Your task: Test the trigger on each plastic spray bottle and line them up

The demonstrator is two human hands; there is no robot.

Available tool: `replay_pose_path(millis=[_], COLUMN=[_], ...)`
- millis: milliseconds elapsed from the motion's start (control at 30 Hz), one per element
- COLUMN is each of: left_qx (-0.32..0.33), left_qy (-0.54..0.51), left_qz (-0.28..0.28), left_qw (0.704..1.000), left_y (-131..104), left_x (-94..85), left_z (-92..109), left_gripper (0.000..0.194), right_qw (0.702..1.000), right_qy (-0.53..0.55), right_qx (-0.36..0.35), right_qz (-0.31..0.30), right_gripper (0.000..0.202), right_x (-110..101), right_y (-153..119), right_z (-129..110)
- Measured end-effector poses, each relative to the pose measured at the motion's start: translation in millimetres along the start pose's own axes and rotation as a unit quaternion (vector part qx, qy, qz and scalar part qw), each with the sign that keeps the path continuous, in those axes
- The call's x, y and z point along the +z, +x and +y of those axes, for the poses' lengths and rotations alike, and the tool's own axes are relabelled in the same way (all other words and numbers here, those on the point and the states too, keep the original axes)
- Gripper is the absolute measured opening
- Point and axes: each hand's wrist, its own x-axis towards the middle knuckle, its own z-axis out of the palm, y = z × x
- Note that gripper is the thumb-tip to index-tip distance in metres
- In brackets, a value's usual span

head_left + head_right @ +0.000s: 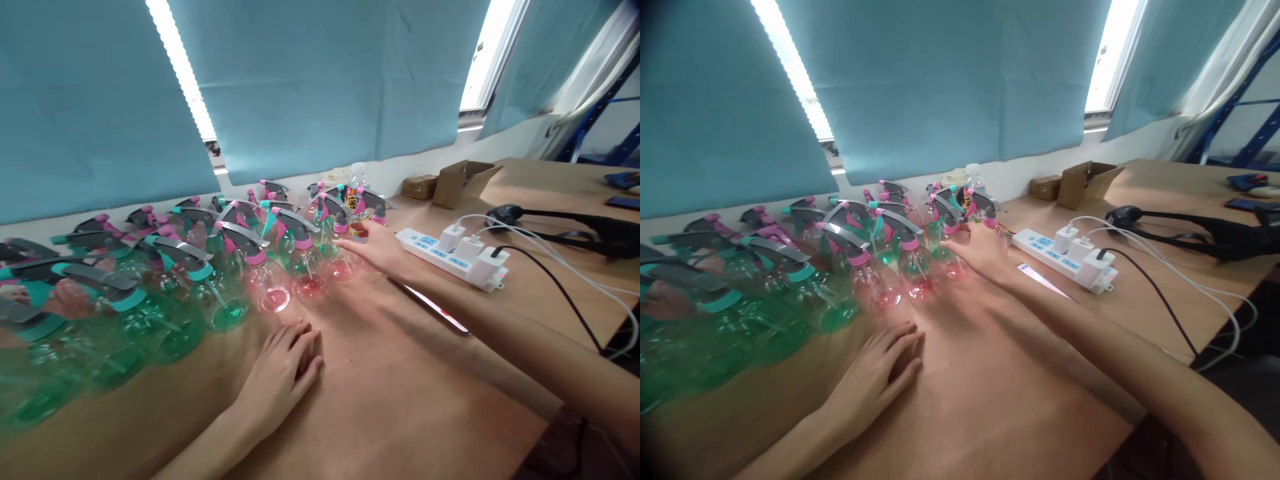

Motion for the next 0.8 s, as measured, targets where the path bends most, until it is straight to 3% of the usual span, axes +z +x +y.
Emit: replay_pose_path(millis=[133, 367, 600, 733, 800], left_qx=[0.004, 0.0, -0.007, -0.024, -0.037], left_qy=[-0.009, -0.038, -0.096, -0.125, -0.136], left_qz=[0.011, 0.023, 0.018, 0.026, 0.038], left_qw=[1.0, 0.999, 0.995, 0.991, 0.989], left_y=[-1, 2, 12, 16, 17], left_x=[-0.4, 0.3, 0.4, -2.5, -3.6], left_z=[3, 10, 20, 26, 27], left_gripper=[0.027, 0.026, 0.023, 0.023, 0.033], right_qw=[1.0, 0.998, 0.994, 0.99, 0.987], right_qy=[-0.022, -0.052, -0.086, -0.082, -0.075], right_qx=[0.014, 0.028, 0.025, -0.016, -0.027], right_qz=[0.008, -0.019, -0.067, -0.117, -0.137], right_gripper=[0.055, 0.04, 0.036, 0.032, 0.032], right_x=[14, 17, -6, -27, -37], right_y=[9, 16, 12, -12, -33], right_z=[-5, -4, -3, -4, -8])
